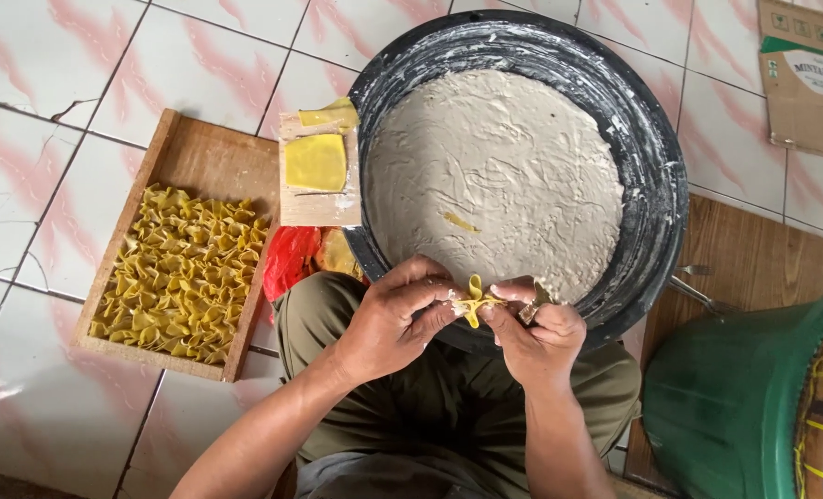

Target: Manually assembling dumplings by placing filling on wrappers and folding them into shape.

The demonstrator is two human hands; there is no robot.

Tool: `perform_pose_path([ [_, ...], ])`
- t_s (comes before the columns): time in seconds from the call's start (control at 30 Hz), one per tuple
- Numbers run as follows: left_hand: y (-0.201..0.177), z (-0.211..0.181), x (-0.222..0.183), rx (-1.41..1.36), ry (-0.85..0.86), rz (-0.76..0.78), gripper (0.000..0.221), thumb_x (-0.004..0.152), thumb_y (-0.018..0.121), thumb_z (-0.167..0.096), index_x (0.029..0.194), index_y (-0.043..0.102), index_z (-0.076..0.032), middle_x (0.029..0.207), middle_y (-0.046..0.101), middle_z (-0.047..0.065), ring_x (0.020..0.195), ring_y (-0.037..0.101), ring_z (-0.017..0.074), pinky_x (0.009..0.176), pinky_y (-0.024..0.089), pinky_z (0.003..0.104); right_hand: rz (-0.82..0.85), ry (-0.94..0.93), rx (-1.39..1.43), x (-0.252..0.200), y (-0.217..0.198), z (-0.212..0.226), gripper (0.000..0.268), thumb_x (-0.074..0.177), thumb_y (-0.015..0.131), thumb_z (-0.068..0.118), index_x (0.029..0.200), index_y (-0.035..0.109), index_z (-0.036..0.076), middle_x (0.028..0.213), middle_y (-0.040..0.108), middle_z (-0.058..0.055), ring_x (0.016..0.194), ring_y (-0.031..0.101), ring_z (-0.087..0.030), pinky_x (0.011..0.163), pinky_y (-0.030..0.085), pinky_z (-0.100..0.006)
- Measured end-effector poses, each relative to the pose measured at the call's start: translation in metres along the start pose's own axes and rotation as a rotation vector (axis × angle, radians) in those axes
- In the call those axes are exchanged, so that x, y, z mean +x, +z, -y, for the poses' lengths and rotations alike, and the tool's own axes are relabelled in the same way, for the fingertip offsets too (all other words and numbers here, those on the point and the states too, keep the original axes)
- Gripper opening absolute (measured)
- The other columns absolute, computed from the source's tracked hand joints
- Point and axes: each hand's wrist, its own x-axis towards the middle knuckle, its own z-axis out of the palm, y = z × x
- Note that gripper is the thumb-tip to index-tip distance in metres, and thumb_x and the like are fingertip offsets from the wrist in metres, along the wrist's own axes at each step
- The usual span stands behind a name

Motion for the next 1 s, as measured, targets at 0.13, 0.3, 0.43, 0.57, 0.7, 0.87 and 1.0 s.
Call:
perform_pose_path([
  [0.13, -0.008, 0.007, -0.005, 0.062, 0.014, -0.026, 0.009, 0.095, 0.072, -0.007, 0.092, 0.071, 0.002, 0.087, 0.066, 0.015, 0.071, 0.067, 0.0301, 0.062, 0.054, 0.035, 0.027, 0.067, -0.014, 0.012, 0.019, 0.024, 0.034, 0.071, 0.088, -0.005, 0.101, 0.072, -0.011, 0.055, 0.059, -0.009, 0.039, 0.062, -0.011, 0.038, 0.049, -0.018],
  [0.3, -0.031, 0.013, -0.022, 0.255, 0.160, -0.067, 0.011, 0.093, 0.072, -0.007, 0.102, 0.071, -0.001, 0.095, 0.065, 0.018, 0.085, 0.069, 0.0372, 0.072, 0.059, 0.041, 0.116, 0.081, -0.005, 0.015, 0.045, 0.022, 0.044, 0.073, 0.088, -0.006, 0.113, 0.068, -0.007, 0.083, 0.076, -0.017, 0.063, 0.070, -0.009, 0.053, 0.058, -0.021],
  [0.43, -0.069, -0.012, -0.026, 0.335, 0.171, -0.050, 0.034, 0.097, 0.065, -0.001, 0.131, 0.065, -0.005, 0.106, 0.063, 0.022, 0.093, 0.069, 0.0447, 0.076, 0.060, 0.049, 0.284, 0.018, 0.102, 0.018, 0.070, -0.008, 0.053, 0.077, 0.082, -0.012, 0.124, 0.059, -0.009, 0.086, 0.076, -0.020, 0.077, 0.075, -0.017, 0.067, 0.063, -0.031],
  [0.57, -0.109, -0.015, -0.031, 0.469, 0.287, 0.031, 0.028, 0.099, 0.058, 0.005, 0.123, 0.067, -0.006, 0.116, 0.065, 0.023, 0.099, 0.069, 0.0436, 0.080, 0.061, 0.047, 0.409, -0.015, 0.133, 0.029, 0.119, -0.013, 0.059, 0.078, 0.081, -0.013, 0.131, 0.054, -0.008, 0.085, 0.073, -0.021, 0.070, 0.069, -0.016, 0.063, 0.058, -0.031],
  [0.7, -0.153, 0.013, -0.053, 0.489, 0.168, 0.061, 0.014, 0.090, 0.064, 0.007, 0.100, 0.071, 0.000, 0.103, 0.068, 0.020, 0.090, 0.072, 0.0383, 0.078, 0.062, 0.044, 0.437, 0.058, 0.095, 0.041, 0.176, -0.008, 0.063, 0.082, 0.085, -0.001, 0.134, 0.050, -0.004, 0.096, 0.069, -0.020, 0.056, 0.057, -0.010, 0.048, 0.045, -0.022],
  [0.87, -0.247, 0.056, -0.039, 0.819, 0.051, -0.040, 0.015, 0.084, 0.069, 0.008, 0.094, 0.072, -0.002, 0.094, 0.069, 0.016, 0.083, 0.071, 0.0358, 0.074, 0.060, 0.045, 0.379, 0.006, 0.079, 0.026, 0.233, -0.038, 0.038, 0.093, 0.076, 0.007, 0.125, 0.058, -0.001, 0.093, 0.071, -0.015, 0.064, 0.064, -0.014, 0.055, 0.052, -0.027],
  [1.0, -0.306, 0.190, -0.059, 0.925, -0.052, -0.142, 0.012, 0.083, 0.071, -0.001, 0.091, 0.072, -0.010, 0.087, 0.070, 0.008, 0.077, 0.071, 0.0322, 0.068, 0.059, 0.041, 0.329, -0.139, 0.006, -0.025, 0.288, -0.076, 0.016, 0.100, 0.065, 0.016, 0.096, 0.072, 0.003, 0.077, 0.075, -0.011, 0.064, 0.074, -0.026, 0.056, 0.060, -0.035],
])
